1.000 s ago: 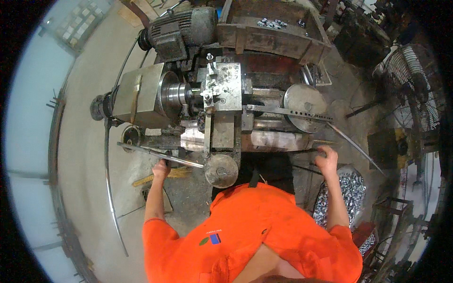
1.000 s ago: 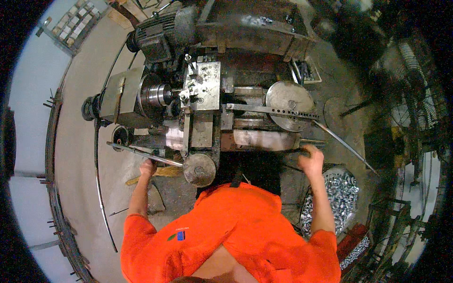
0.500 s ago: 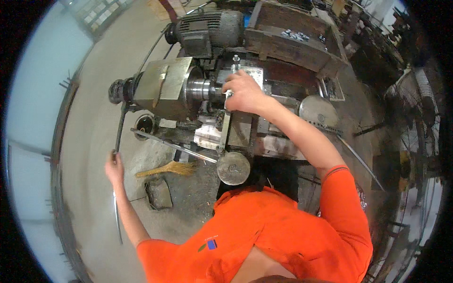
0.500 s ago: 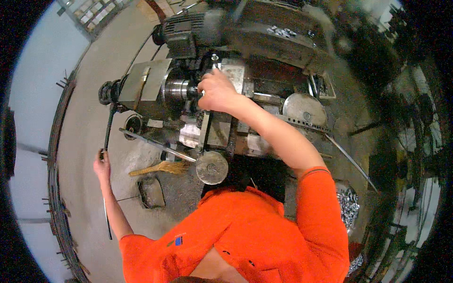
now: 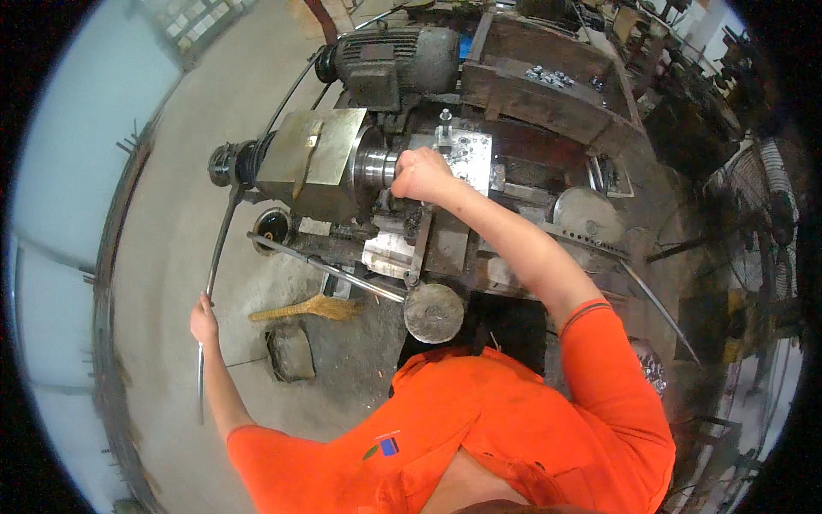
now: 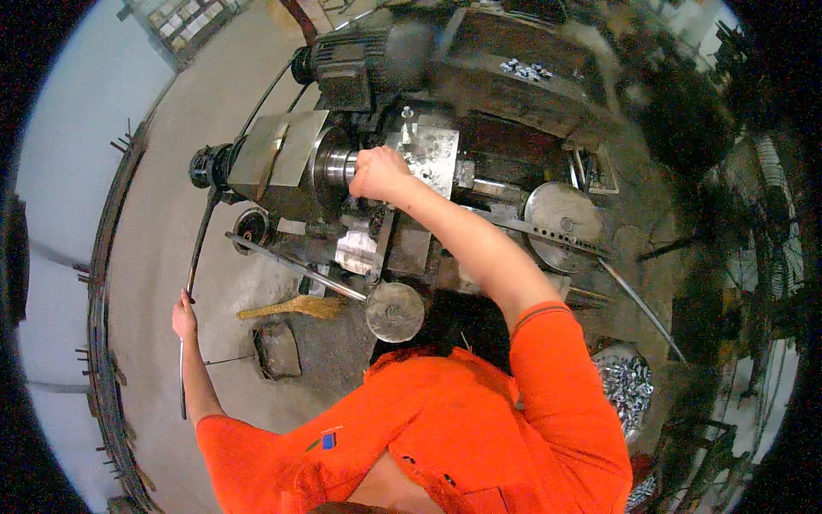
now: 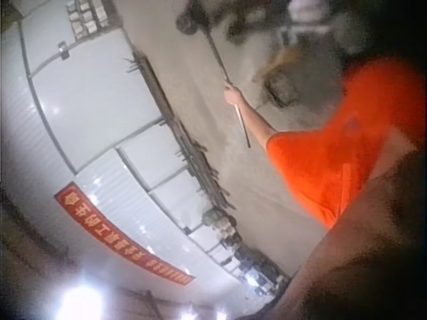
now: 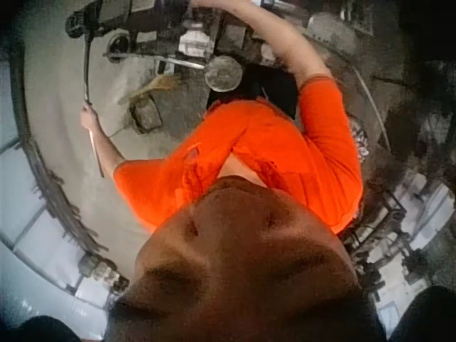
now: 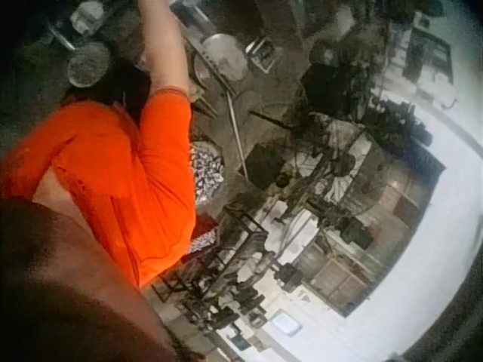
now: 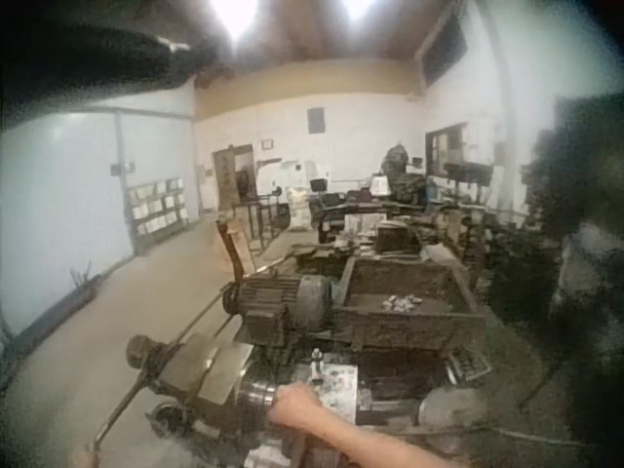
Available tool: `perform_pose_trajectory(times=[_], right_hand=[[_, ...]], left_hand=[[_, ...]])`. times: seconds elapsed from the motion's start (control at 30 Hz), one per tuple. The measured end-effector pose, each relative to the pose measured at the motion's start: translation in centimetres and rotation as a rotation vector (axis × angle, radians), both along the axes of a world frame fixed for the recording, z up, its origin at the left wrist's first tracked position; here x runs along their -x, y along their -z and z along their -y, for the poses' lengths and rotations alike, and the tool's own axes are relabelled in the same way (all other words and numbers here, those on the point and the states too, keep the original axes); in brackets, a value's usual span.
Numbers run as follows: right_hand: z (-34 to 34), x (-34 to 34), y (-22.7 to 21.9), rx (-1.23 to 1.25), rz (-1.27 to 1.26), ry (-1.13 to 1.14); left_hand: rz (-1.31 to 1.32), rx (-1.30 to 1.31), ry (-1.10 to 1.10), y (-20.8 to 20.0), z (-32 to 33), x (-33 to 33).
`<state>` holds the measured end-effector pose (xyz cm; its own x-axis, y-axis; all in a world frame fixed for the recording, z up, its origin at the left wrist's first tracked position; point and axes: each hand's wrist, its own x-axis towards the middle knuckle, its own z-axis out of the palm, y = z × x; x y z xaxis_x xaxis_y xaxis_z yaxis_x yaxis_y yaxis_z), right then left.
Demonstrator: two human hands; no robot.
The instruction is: The person operates a metal turning machine, repeatedly inserting small metal pieces into the chuck, engaging the machine, and removing the processed pieces. The person uses a long metal rod to assist with insertion and removal, and places the finished pieces into a nearby bin.
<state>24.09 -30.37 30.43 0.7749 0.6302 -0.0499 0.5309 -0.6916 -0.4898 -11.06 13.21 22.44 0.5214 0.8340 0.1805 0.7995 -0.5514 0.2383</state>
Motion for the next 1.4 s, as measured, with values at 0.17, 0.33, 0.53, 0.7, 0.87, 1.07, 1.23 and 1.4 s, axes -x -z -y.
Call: perform_pose_trajectory(times=[0.17, 0.33, 0.53, 0.7, 0.87, 1.07, 1.23, 1.4], right_hand=[[-0.3, 0.2, -0.2, 0.106, 0.120, -0.071], [-0.1, 0.1, 0.2, 0.166, 0.190, -0.114], [1.6, 0.2, -1.8, 0.192, 0.207, -0.039], [8.9, -4.6, -7.8, 0.027, 0.239, 0.216], [15.6, -12.8, -9.0, 0.107, 0.531, 0.489], [25.7, -4.7, -8.8, -0.248, 0.572, 0.332], [41.9, 8.6, -4.5, -0.088, 0.371, 0.696], [55.8, 22.2, 5.2, 0.138, 0.008, 1.091]], left_hand=[[-0.043, 0.089, -0.152, 1.1, 5.5, 0.3], [-0.037, -0.028, -0.112, -0.4, 15.0, -1.7], [0.017, 0.332, 0.075, 0.7, 11.0, -0.1], [0.181, 0.670, 0.224, 1.4, 8.7, -0.8], [0.390, 0.744, 0.249, 1.6, 8.4, -3.2], [0.471, 0.798, 0.305, 1.5, 10.0, -2.2], [0.547, 1.369, 0.088, 6.0, 1.4, 0.6], [0.395, 1.238, 0.045, 9.2, -2.6, -1.6]])
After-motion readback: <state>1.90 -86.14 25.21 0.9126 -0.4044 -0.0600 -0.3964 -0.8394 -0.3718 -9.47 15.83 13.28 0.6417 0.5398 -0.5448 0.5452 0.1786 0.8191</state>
